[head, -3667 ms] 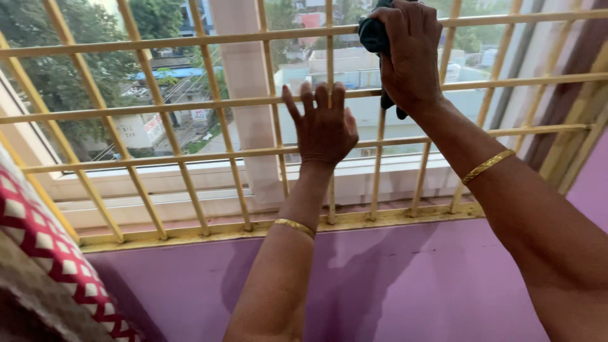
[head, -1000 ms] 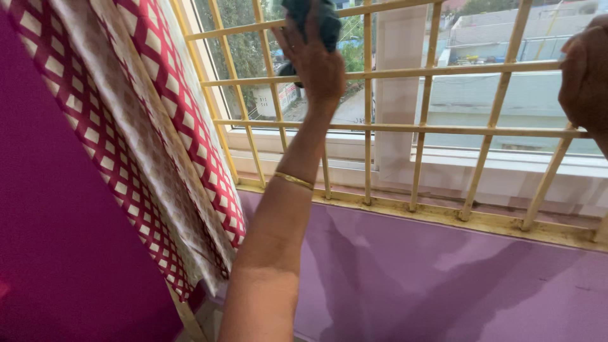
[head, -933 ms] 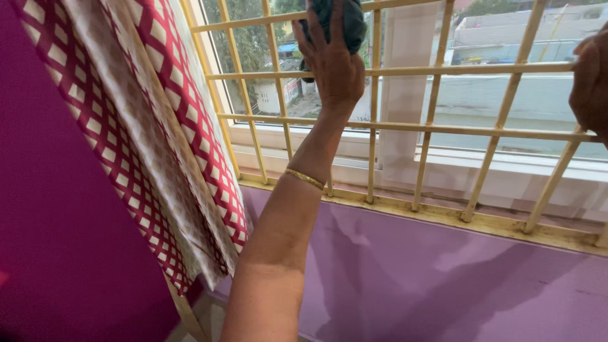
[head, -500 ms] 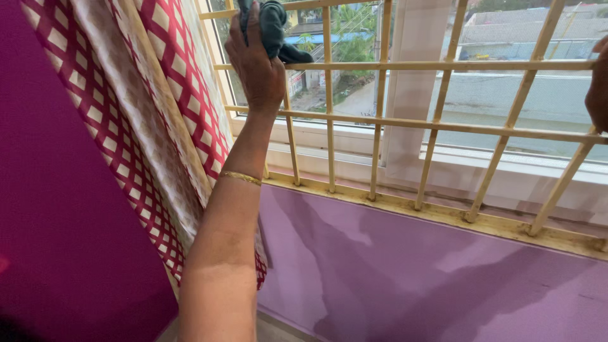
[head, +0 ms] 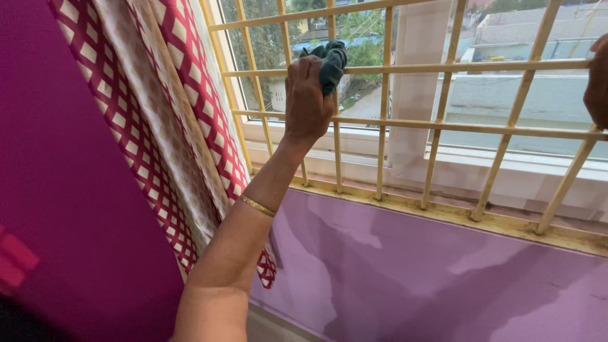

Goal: The person wipes the yellow metal window grille with a green cloth, moving methodically across the bars. The person uses both hands to hold the cloth and wipe the grille, focusing on different sections throughout the clip.

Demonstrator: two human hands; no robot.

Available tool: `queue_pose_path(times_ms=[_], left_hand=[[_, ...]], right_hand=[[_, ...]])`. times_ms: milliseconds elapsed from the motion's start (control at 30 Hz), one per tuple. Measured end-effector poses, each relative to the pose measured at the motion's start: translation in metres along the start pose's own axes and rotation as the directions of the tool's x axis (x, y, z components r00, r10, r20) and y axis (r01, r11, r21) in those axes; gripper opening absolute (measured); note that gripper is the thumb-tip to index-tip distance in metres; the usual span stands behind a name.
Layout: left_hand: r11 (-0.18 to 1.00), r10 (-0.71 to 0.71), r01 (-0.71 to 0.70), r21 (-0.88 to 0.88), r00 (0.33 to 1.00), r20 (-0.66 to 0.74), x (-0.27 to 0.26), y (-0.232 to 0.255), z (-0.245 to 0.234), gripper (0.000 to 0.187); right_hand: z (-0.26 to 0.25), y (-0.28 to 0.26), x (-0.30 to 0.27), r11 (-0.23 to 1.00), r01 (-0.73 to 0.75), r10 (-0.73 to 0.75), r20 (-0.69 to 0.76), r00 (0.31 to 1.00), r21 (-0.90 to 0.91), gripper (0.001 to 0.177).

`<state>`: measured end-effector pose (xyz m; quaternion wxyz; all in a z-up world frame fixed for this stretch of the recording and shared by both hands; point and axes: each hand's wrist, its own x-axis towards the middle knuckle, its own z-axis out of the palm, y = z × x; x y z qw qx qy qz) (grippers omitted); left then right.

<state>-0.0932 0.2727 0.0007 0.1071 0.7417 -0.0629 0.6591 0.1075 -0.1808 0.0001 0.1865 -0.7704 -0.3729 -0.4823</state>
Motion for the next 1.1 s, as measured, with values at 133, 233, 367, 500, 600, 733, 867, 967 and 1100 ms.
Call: queue_pose_path(times_ms=[133, 233, 367, 500, 600, 733, 867, 967, 1100], left_hand=[[0.979, -0.182, 0.191, 0.069, 0.976, -0.117, 0.014, 0.025, 0.029, 0.047], [0.988, -0.043, 0.066, 0.141, 0.986, -0.162, -0.02, 0.076, 0.055, 0.073], [0.998, -0.058, 0.059, 0.0, 0.979, -0.193, -0.026, 0.139, 0.082, 0.079], [1.0, 0.007, -0.009, -0.016, 0.993, -0.119, -0.029, 0.187, 0.087, 0.073], [0.999, -0.034, 0.035, -0.029, 0.999, 0.022, -0.021, 0.201, 0.082, 0.066], [0.963, -0.065, 0.116, -0.245, 0.976, 0.206, 0.004, 0.178, 0.074, 0.046], [0.367, -0.385, 0.63, -0.684, 0.772, 0.505, 0.02, 0.169, 0.056, 0.033], [-0.197, -0.277, 0.644, -0.739, 0.687, 0.672, 0.024, 0.18, 0.052, 0.044], [-0.489, -0.016, 0.622, -0.611, 0.695, 0.719, 0.021, 0.182, 0.047, 0.058]], right_hand=[[-0.001, -0.001, 0.0, 1.0, 0.02, -0.021, -0.008, 1.0, -0.018, 0.029], [-0.007, -0.001, 0.003, 0.998, 0.042, -0.043, -0.026, 0.999, -0.036, 0.029], [-0.018, 0.003, 0.009, 0.994, 0.076, -0.08, -0.055, 0.995, -0.073, 0.03], [-0.02, -0.002, 0.004, 0.99, 0.103, -0.11, -0.067, 0.992, -0.097, 0.03], [-0.037, -0.011, 0.002, 0.98, 0.131, -0.145, -0.088, 0.986, -0.148, 0.03], [-0.063, -0.049, -0.007, 0.941, 0.144, -0.199, -0.157, 0.967, -0.306, 0.03], [-0.076, -0.126, -0.012, 0.849, 0.061, -0.226, -0.256, 0.94, -0.525, 0.023], [-0.067, -0.198, -0.012, 0.969, 0.206, -0.23, -0.202, 0.952, -0.132, 0.053], [-0.054, -0.239, 0.022, 0.912, 0.205, -0.127, -0.229, 0.965, 0.356, 0.046]])
